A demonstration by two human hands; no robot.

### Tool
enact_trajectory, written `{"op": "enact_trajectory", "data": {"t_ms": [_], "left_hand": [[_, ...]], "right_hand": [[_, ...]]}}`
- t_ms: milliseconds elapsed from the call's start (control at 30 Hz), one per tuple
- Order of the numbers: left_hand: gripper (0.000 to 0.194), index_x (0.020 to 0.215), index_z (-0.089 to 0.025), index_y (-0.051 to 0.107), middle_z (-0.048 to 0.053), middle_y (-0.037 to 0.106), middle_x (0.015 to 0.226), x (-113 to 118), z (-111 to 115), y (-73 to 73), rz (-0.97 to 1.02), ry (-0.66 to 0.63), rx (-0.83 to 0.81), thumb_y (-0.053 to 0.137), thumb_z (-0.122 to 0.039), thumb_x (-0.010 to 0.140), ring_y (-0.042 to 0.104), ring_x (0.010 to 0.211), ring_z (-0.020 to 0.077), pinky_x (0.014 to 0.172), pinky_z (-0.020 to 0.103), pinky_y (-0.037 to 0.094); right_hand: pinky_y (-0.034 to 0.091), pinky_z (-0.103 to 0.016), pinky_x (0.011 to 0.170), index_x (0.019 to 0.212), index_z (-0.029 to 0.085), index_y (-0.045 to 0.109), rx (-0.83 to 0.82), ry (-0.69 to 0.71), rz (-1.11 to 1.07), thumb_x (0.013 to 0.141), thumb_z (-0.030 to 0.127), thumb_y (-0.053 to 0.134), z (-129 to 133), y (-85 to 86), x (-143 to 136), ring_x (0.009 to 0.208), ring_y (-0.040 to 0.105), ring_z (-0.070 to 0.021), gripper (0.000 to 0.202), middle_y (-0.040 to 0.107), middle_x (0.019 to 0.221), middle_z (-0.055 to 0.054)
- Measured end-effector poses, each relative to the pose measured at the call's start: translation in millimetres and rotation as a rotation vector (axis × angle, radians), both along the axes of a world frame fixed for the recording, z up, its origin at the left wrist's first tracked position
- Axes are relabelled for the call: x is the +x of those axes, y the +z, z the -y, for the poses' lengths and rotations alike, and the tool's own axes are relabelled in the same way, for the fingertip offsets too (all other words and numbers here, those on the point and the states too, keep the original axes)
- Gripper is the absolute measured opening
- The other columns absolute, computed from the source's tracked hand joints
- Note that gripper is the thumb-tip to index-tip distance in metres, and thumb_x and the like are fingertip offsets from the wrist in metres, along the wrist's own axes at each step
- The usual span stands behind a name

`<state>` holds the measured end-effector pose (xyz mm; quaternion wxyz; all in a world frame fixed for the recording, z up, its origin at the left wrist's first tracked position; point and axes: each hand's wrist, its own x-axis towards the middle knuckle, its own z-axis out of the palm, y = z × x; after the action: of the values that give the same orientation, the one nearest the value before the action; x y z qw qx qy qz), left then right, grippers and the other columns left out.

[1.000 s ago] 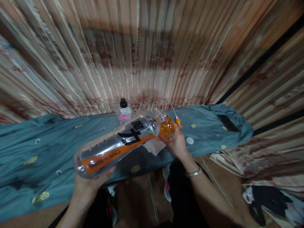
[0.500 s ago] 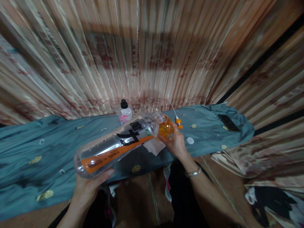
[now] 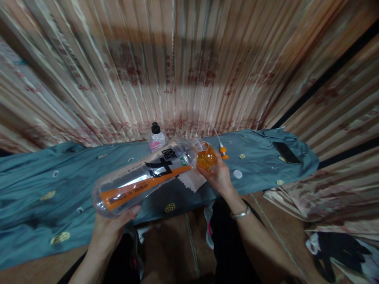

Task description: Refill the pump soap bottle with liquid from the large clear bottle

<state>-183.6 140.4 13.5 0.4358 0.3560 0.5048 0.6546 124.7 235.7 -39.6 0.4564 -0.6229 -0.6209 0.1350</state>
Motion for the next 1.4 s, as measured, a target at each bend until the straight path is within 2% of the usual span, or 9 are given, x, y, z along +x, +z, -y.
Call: {"op": "enact_trajectory", "data": {"t_ms": [167,333,433,567,700,967,1133,1300,1400], "left_hand": [[0.046,0.088,-0.023,0.083,-0.005,0.074,0.071,-2.4,-0.9,0.2,0.032,-0.013,-0.030,0.104,-0.020,0.047,0.058,0.058,0.0103,0.048,0.016,0.047],[0.043,0.084,-0.022,0.079,-0.003,0.082,0.086,-3.2,-1.8,-2.0,0.051,0.020,-0.018,0.103,-0.022,0.047,0.073,0.077,0.0146,0.064,0.015,0.058],[0.042,0.078,-0.022,0.077,-0.002,0.083,0.089,-2.0,-1.0,-1.5,0.051,0.040,-0.008,0.103,-0.021,0.046,0.075,0.082,0.0170,0.069,0.018,0.062],[0.049,0.088,-0.025,0.081,-0.005,0.081,0.081,-0.7,0.5,0.5,0.067,0.048,-0.024,0.104,-0.022,0.045,0.075,0.078,0.0170,0.076,0.020,0.065],[0.054,0.093,-0.025,0.081,-0.004,0.085,0.092,-0.1,1.0,1.8,0.087,0.046,-0.017,0.105,-0.023,0.045,0.079,0.089,0.0194,0.085,0.022,0.067],[0.065,0.103,-0.027,0.082,-0.005,0.086,0.093,-1.8,1.6,0.5,0.086,0.066,-0.017,0.106,-0.022,0.043,0.078,0.085,0.0190,0.081,0.022,0.067],[0.056,0.100,-0.025,0.083,-0.005,0.086,0.091,-3.5,3.0,0.1,0.056,0.044,-0.018,0.103,-0.020,0.048,0.078,0.082,0.0168,0.078,0.021,0.065],[0.059,0.103,-0.028,0.080,-0.008,0.085,0.088,-5.3,3.8,-0.2,0.066,0.034,-0.023,0.102,-0.018,0.049,0.078,0.080,0.0171,0.079,0.022,0.066],[0.054,0.102,-0.026,0.081,-0.005,0.086,0.093,-7.6,4.1,-2.1,-0.005,0.030,-0.013,0.101,-0.022,0.052,0.080,0.083,0.0191,0.081,0.025,0.068]], "right_hand": [[0.067,-0.060,0.107,0.150,0.022,0.060,0.035,0.007,0.003,0.077,0.048,0.092,-1.0,-3.1,0.4,0.125,0.081,-0.0398,0.084,0.080,0.139,-0.017],[0.067,-0.059,0.107,0.149,0.020,0.060,0.051,0.011,0.016,0.077,0.047,0.092,-1.0,-3.0,-0.6,0.127,0.080,-0.0405,0.083,0.080,0.140,-0.018],[0.068,-0.056,0.106,0.149,0.020,0.061,0.051,0.010,0.022,0.077,0.044,0.093,0.2,-1.1,-1.8,0.125,0.081,-0.0397,0.082,0.080,0.139,-0.018],[0.068,-0.054,0.106,0.149,0.020,0.063,0.049,0.011,0.030,0.078,0.043,0.093,1.3,0.8,-2.6,0.125,0.081,-0.0390,0.081,0.081,0.138,-0.017],[0.067,-0.056,0.107,0.149,0.019,0.063,0.037,-0.001,0.048,0.077,0.044,0.094,0.7,0.5,-2.2,0.126,0.080,-0.0397,0.083,0.081,0.140,-0.018],[0.067,-0.057,0.108,0.150,0.019,0.061,0.032,-0.002,0.047,0.076,0.046,0.095,0.2,-1.7,-0.9,0.127,0.080,-0.0399,0.085,0.080,0.140,-0.019],[0.066,-0.058,0.109,0.150,0.021,0.061,0.031,0.010,0.036,0.076,0.047,0.094,-0.4,-2.1,0.9,0.127,0.080,-0.0390,0.085,0.080,0.141,-0.018],[0.066,-0.059,0.110,0.149,0.021,0.062,0.015,0.001,0.030,0.075,0.048,0.094,-1.2,-1.3,0.6,0.128,0.080,-0.0404,0.085,0.080,0.141,-0.018],[0.067,-0.058,0.109,0.149,0.020,0.061,0.004,-0.007,0.027,0.074,0.046,0.094,-0.6,-0.6,-0.4,0.127,0.080,-0.0401,0.086,0.080,0.140,-0.018]]}}
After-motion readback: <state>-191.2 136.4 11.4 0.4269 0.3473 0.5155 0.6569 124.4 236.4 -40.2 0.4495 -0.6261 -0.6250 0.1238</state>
